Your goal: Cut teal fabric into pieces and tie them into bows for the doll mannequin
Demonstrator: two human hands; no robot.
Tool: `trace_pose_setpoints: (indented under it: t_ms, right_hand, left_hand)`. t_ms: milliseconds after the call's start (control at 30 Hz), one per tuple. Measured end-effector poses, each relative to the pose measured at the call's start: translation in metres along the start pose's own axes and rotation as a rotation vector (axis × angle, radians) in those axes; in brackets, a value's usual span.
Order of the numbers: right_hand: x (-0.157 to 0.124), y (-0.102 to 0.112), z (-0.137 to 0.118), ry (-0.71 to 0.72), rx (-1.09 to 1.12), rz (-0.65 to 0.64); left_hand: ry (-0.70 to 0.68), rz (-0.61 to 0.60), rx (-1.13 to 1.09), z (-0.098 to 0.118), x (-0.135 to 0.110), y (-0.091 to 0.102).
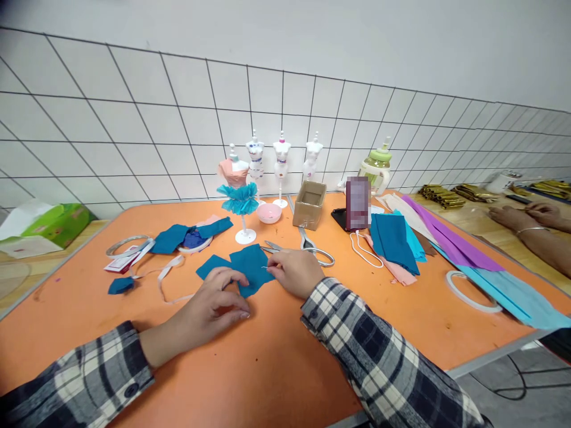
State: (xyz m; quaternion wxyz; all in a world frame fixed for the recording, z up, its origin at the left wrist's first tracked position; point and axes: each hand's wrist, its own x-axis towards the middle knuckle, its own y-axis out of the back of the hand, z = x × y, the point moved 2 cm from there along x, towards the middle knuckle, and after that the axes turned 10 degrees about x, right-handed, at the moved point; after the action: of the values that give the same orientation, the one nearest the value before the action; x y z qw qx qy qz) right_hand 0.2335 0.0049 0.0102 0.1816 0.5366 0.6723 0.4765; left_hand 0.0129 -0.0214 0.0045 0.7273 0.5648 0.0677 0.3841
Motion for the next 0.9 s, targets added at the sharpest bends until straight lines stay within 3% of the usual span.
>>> trace_pose_setpoints:
  t_ms: [167,333,500,700,800,900]
  right_hand:
    - [-0.005,-0.008,-0.021,0.199,-0.065,0.043]
    - [-0.012,-0.014,-0.037,0.367,-0.105,0.035]
    - [-0.014,-0.016,-0.042,0.42,-0.061,0.022]
    - [-0.01,-0.013,-0.033,0.333,0.023,0.029]
    - [-0.009,-0.012,-0.031,0.352,0.05,0.016]
    - [-0.01,-0.014,-0.034,0.397,0.111,-0.025]
  left_hand:
    - [0.139,0.045,0.075,0.007,-0.002,-0.007]
    - [0.111,-0.04,0.187,0.009,-0.002,-0.009]
    - [0.11,-0.021,0.239,0.006,0.0,-0.004]
    - [0.178,-0.008,0.025,0.001,-0.001,-0.008]
    - [0.277,-0.015,-0.131,-0.001,0.0,-0.011]
    - [0.261,-0.021,-0.26,0.0,0.002,-0.012]
